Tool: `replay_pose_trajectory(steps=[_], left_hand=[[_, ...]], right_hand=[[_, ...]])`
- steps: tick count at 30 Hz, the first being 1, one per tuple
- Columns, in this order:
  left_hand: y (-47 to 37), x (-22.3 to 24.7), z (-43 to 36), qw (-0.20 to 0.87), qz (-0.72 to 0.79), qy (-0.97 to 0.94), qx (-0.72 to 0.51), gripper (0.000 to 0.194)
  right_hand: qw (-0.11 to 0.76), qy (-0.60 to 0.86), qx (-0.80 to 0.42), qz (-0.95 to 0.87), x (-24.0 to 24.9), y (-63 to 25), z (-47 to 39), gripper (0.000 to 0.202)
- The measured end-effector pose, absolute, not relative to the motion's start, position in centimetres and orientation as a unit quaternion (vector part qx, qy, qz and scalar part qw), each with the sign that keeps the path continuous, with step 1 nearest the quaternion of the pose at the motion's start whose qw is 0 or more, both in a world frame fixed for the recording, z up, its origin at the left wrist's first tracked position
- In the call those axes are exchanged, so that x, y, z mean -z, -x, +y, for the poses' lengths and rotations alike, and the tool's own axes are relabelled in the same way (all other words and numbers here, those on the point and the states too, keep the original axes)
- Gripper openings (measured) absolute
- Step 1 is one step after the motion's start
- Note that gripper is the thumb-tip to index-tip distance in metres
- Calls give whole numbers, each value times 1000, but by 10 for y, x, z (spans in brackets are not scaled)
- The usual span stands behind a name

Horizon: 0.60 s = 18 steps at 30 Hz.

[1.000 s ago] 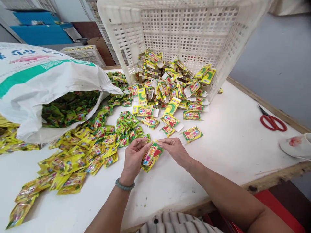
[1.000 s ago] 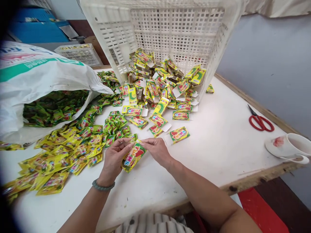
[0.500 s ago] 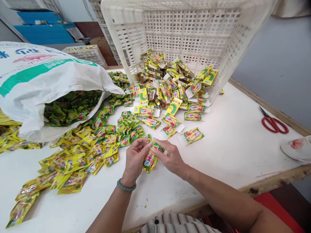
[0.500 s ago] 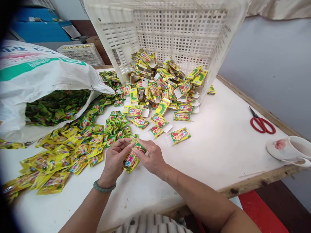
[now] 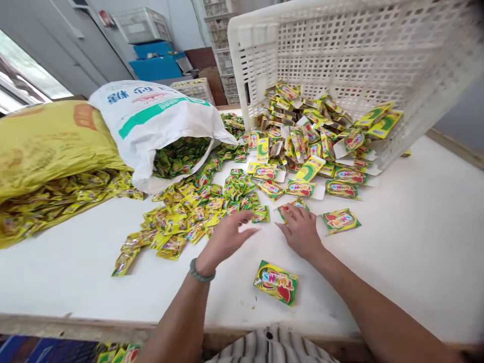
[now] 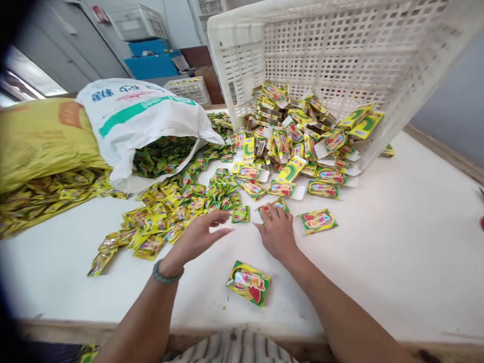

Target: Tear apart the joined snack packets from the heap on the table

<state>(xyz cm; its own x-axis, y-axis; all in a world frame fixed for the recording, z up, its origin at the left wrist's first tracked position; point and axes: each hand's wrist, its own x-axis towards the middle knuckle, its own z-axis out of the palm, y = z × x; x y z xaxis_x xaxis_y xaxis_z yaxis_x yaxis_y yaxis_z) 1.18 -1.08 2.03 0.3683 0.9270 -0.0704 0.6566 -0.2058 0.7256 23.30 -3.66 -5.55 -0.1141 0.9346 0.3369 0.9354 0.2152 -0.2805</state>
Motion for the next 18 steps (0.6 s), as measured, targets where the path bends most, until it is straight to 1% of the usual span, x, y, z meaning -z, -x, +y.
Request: replay_pose_trajectory(steps=[3, 5, 6, 8, 10, 11, 12, 13, 15, 16, 18], left_hand=[[22, -21, -3, 155, 661, -721, -137, 39], [36, -13, 1, 75, 682, -724, -68, 46], [40, -8, 3, 56, 675, -734, -40, 46], [44, 3, 6, 44, 659, -751, -8, 36], [44, 11, 9, 42, 672, -739, -23, 27], [43, 12, 9, 47, 685, -725, -54, 25], [42, 12, 9, 71, 692, -711, -103, 23], [39, 11, 9, 120, 688, -696, -167, 20], [29, 7, 6, 276, 645, -646, -301, 20], [20, 5, 3, 366, 608, -613, -347, 23], [-1, 1, -2, 508, 543, -554, -374, 29]], right_hand=[[250, 581, -35, -774, 47, -220, -46, 23], [262, 574, -44, -775, 43, -216, -47, 21], [268, 575, -44, -771, 43, -215, -47, 20], [284, 581, -43, -761, 44, -216, -45, 18], [306, 586, -45, -749, 46, -219, -42, 16], [317, 585, -49, -745, 46, -220, -41, 16], [329, 582, -57, -741, 46, -221, -40, 16], [344, 579, -72, -736, 45, -221, -39, 17], [386, 573, -125, -712, 41, -219, -39, 18], [413, 569, -167, -692, 39, -217, -39, 19], [461, 549, -286, -635, 35, -214, -39, 24]])
